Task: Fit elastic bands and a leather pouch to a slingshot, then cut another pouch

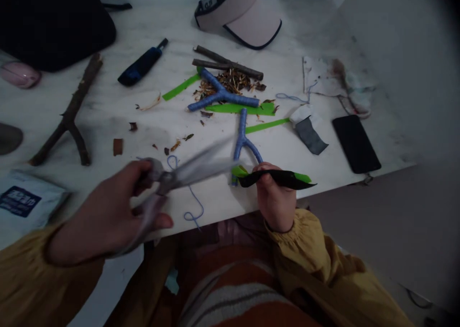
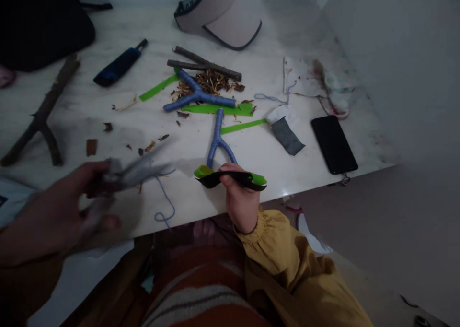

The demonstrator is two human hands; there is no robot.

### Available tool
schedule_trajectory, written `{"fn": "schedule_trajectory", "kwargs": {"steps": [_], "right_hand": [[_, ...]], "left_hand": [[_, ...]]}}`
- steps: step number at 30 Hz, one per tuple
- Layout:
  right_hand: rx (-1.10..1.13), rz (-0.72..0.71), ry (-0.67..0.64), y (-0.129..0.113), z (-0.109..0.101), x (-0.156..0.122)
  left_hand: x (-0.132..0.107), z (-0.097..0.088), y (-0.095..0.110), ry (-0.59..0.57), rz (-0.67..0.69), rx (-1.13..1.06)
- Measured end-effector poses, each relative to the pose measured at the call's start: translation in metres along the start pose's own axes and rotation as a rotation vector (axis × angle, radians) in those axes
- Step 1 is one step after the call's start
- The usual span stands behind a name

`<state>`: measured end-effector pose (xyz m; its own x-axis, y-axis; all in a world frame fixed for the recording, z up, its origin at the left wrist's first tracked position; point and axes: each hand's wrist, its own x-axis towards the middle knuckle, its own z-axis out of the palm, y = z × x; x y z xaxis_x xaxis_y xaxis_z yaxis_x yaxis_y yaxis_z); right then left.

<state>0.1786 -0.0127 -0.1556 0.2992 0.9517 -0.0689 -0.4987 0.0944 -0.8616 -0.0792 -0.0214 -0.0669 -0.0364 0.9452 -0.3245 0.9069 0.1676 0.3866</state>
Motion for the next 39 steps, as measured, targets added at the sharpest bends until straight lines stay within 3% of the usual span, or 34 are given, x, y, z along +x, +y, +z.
{"fn": "schedule_trajectory", "kwargs": {"steps": [3,7,15,21,26,29,32,35,39], "right_hand": [[-0.007,-0.05,0.004,0.0,0.002,-0.004],[-0.02,-0.13,-0.058,-0.004,0.0,-0.009],[-0.059,-0.246,-0.139,-0.004,-0.002,-0.012],[-0.027,-0.258,-0.294,-0.005,-0.007,-0.007],[-0.072,-0.246,-0.206,-0.004,-0.008,-0.008],[-0.08,-0.076,-0.038,-0.004,-0.003,-0.009],[-0.023,0.247,0.052,-0.011,0.003,-0.002],[0.067,0.533,-0.024,-0.023,0.003,0.014],[0.178,0.829,-0.336,-0.04,-0.007,0.038]], "left_hand": [[-0.001,0.012,0.023,-0.111,0.174,0.163],[0.0,0.018,0.03,-0.07,0.327,0.23],[-0.002,0.02,0.023,0.028,0.432,0.334],[-0.001,0.019,0.026,0.115,0.53,0.426],[-0.001,0.017,0.014,0.181,0.51,0.419],[0.001,0.007,0.009,0.185,0.333,0.309],[0.006,-0.006,0.019,0.037,0.093,0.056],[0.008,-0.008,0.039,-0.169,0.015,-0.31],[0.001,0.014,0.053,-0.198,0.102,-0.514]]}}
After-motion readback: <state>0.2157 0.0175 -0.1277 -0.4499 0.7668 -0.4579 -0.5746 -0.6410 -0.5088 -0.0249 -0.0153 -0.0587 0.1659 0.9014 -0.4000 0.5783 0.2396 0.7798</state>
